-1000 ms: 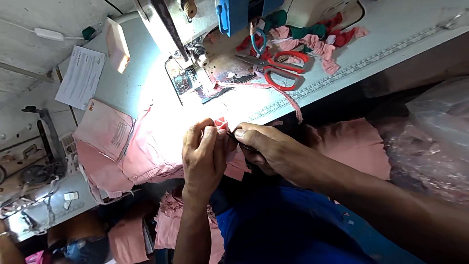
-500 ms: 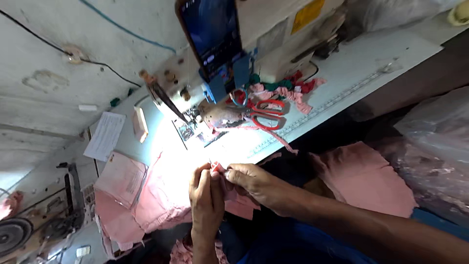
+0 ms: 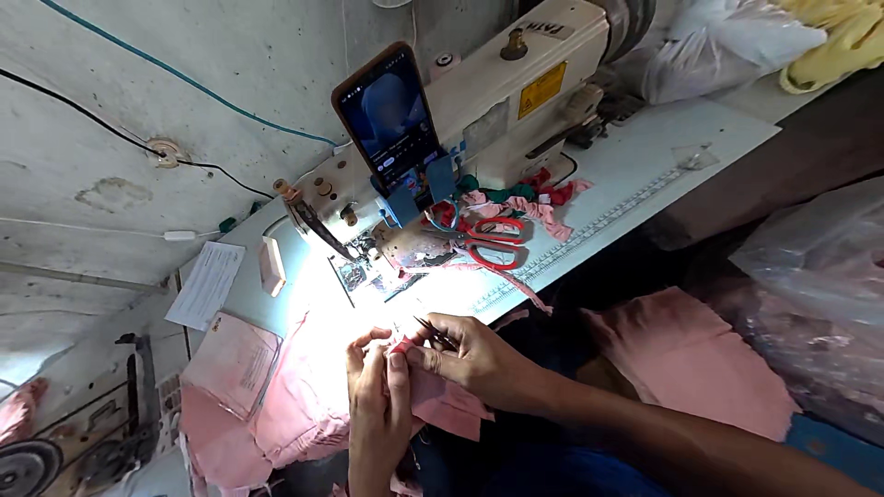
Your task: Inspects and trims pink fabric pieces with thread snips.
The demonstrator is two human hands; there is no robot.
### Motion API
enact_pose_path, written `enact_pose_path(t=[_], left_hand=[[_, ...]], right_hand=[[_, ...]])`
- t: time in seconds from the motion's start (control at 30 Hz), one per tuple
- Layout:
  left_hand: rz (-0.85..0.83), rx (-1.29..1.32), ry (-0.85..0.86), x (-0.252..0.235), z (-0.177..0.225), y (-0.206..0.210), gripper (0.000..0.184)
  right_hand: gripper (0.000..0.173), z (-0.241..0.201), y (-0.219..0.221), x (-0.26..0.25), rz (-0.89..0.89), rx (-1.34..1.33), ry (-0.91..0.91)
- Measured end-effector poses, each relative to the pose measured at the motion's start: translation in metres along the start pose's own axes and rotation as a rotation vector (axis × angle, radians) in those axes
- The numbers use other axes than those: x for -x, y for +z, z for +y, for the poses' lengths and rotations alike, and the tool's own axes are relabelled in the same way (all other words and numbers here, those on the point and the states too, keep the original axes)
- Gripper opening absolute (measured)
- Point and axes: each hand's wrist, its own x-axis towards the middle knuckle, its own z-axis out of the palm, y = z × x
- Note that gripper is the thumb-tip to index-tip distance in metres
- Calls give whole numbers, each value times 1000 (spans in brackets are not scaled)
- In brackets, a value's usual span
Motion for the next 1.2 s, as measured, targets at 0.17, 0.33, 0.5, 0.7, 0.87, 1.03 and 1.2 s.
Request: enact_pose_path(t=[0.17, 0.33, 0.5, 0.7, 0.87, 1.03, 1.2], left_hand=[[41, 144, -222, 5, 4, 14, 46], [114, 108, -195, 11, 1, 23, 43], [168, 59, -268, 16, 7, 33, 61], [237, 236, -122, 14, 2, 32, 38], [33, 278, 38, 3, -6, 6, 32], [-6, 386, -118, 0, 1, 9, 28], [8, 265, -163, -2, 1, 12, 26]], right_hand=[[20, 5, 22, 6, 213, -92, 24], [13, 3, 25, 8, 190, -224, 45], [15, 3, 34, 10, 243, -210, 18], [13, 0, 30, 10, 138, -231, 45], [11, -5, 10, 1, -194, -678, 244], [14, -2, 11, 3, -92, -706, 227], [11, -11, 9, 8, 121, -239, 109]])
